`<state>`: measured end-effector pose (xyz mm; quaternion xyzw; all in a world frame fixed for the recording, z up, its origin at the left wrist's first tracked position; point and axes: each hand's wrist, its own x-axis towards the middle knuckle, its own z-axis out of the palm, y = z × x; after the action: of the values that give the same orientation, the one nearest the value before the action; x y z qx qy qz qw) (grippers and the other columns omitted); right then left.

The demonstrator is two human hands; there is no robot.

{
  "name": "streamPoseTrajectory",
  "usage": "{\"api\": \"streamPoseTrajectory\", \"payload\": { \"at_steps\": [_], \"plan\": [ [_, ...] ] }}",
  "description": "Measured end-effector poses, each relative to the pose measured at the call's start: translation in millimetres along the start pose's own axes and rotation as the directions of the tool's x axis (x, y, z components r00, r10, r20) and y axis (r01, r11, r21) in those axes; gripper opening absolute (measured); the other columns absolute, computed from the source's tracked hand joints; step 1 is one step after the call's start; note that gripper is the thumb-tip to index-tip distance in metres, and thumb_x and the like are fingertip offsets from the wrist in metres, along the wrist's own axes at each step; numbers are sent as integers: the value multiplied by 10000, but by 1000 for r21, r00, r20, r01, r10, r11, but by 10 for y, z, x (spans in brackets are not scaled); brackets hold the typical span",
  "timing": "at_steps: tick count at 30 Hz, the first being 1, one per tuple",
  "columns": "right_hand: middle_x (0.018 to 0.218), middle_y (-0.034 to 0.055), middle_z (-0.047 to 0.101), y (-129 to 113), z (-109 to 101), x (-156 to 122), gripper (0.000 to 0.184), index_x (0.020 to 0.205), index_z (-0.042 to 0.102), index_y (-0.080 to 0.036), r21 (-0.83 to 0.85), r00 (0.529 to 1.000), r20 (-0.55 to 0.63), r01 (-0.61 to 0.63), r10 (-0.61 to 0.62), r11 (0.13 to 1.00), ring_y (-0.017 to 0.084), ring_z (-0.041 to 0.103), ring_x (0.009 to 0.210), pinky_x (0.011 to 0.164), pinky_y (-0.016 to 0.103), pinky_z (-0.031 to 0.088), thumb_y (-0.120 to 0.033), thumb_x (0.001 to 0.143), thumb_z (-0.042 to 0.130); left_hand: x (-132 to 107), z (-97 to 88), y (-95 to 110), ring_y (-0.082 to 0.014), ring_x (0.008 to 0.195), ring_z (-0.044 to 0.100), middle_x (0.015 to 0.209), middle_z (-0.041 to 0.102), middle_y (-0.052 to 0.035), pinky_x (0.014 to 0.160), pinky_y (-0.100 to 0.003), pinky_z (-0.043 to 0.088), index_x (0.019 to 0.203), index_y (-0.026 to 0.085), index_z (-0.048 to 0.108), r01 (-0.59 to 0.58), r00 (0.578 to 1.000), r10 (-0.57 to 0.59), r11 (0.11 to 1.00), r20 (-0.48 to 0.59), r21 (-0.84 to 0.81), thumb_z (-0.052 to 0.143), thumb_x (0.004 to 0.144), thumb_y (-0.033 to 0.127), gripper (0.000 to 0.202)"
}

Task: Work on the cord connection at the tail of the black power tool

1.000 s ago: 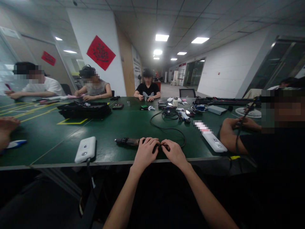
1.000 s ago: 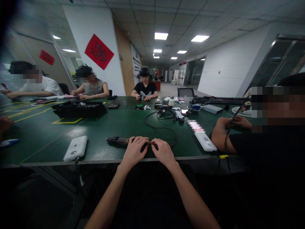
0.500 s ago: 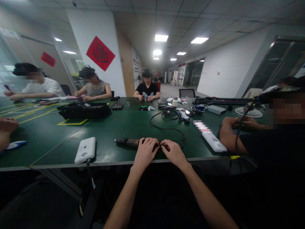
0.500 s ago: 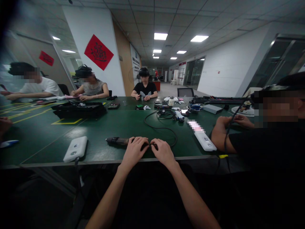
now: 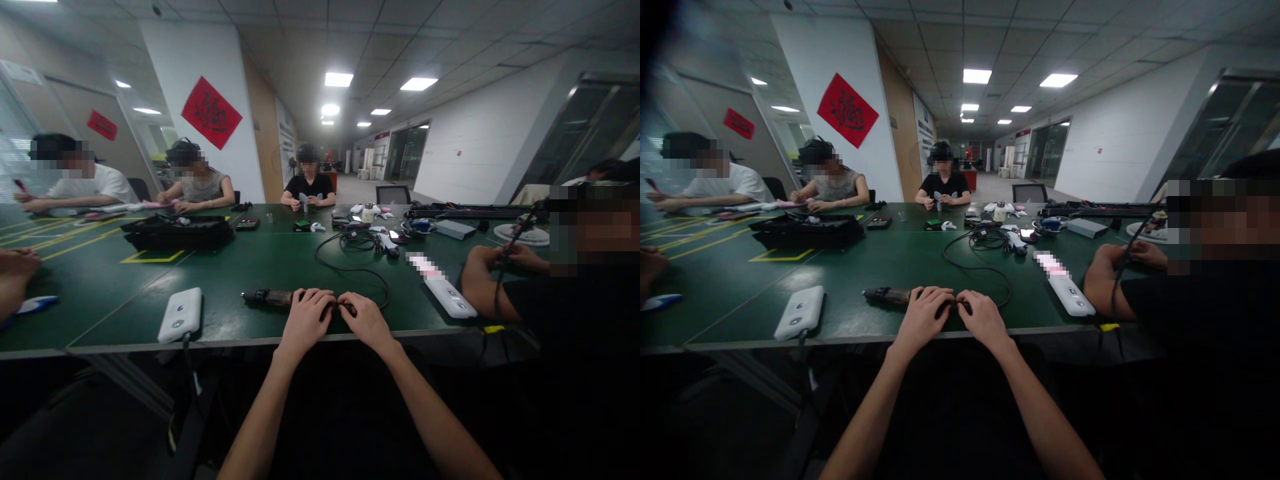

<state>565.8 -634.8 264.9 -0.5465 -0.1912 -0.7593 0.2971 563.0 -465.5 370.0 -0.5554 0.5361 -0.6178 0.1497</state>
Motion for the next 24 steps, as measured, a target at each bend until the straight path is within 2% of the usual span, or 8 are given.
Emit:
{"api": "streamPoseTrajectory", "payload": {
  "at_steps": [11, 15, 17, 19, 21, 23, 24],
  "plan": [
    [1030, 36, 734, -11, -11, -1, 145, 1061, 694, -261, 3, 1000, -5, -2, 2, 1000, 197, 677, 890, 794, 301, 510, -193, 969, 605, 5, -5, -6, -242, 1232, 592, 1275, 715, -6, 1123, -483, 345, 1134, 311, 666, 8, 1000, -8, 1000, -5, -23, 628, 1001, 234, 158],
    [1034, 35, 734, -18, -13, 2, 144, 1055, 693, -261, 3, 1000, -2, 0, 0, 1000, 196, 681, 897, 801, 301, 513, -188, 975, 598, 7, 18, 15, -244, 1194, 614, 1208, 736, -11, 1097, -476, 376, 1089, 292, 660, 30, 999, -32, 998, -35, -53, 653, 999, 270, 92],
    [1037, 35, 734, -19, -14, 3, 146, 1054, 692, -261, 4, 1000, -1, 1, -1, 1000, 197, 684, 910, 816, 303, 517, -182, 976, 597, 27, -35, 38, -236, 1200, 620, 1226, 732, -9, 1085, -454, 406, 1090, 291, 661, 40, 997, -44, 996, -58, -76, 665, 994, 291, 96],
    [1037, 35, 735, -14, -14, 4, 144, 1057, 695, -261, 5, 1000, 0, -1, 1, 1000, 199, 685, 911, 821, 306, 520, -186, 976, 602, 83, -226, 72, -227, 1222, 621, 1263, 719, -11, 1079, -439, 434, 1107, 287, 657, 57, 993, -67, 993, -97, -99, 639, 1010, 310, 101],
    [1039, 36, 736, -5, -10, 1, 137, 1061, 698, -261, 7, 1000, 0, -5, 5, 1000, 200, 687, 906, 820, 308, 523, -198, 980, 607, 186, -599, 117, -217, 1242, 621, 1282, 706, -10, 1092, -440, 448, 1126, 282, 643, 65, 979, -90, 988, -181, -137, 556, 1052, 321, 120],
    [1052, 37, 735, 6, -5, -4, 132, 1068, 696, -262, 10, 1000, 1, -7, 7, 1000, 201, 688, 917, 833, 312, 524, -209, 986, 607, 325, -1110, 156, -213, 1207, 650, 1235, 707, -13, 1064, -440, 491, 1107, 247, 638, -47, 919, -68, 959, -388, -279, 475, 1084, 318, 179],
    [1061, 37, 734, 10, -3, -7, 130, 1070, 694, -263, 13, 1000, 2, -8, 8, 1000, 202, 688, 928, 844, 314, 524, -213, 989, 605, 399, -1379, 164, -209, 1193, 661, 1219, 697, -18, 1039, -451, 511, 1131, 221, 632, -121, 863, -49, 946, -502, -299, 391, 1111, 309, 258]
  ]
}}
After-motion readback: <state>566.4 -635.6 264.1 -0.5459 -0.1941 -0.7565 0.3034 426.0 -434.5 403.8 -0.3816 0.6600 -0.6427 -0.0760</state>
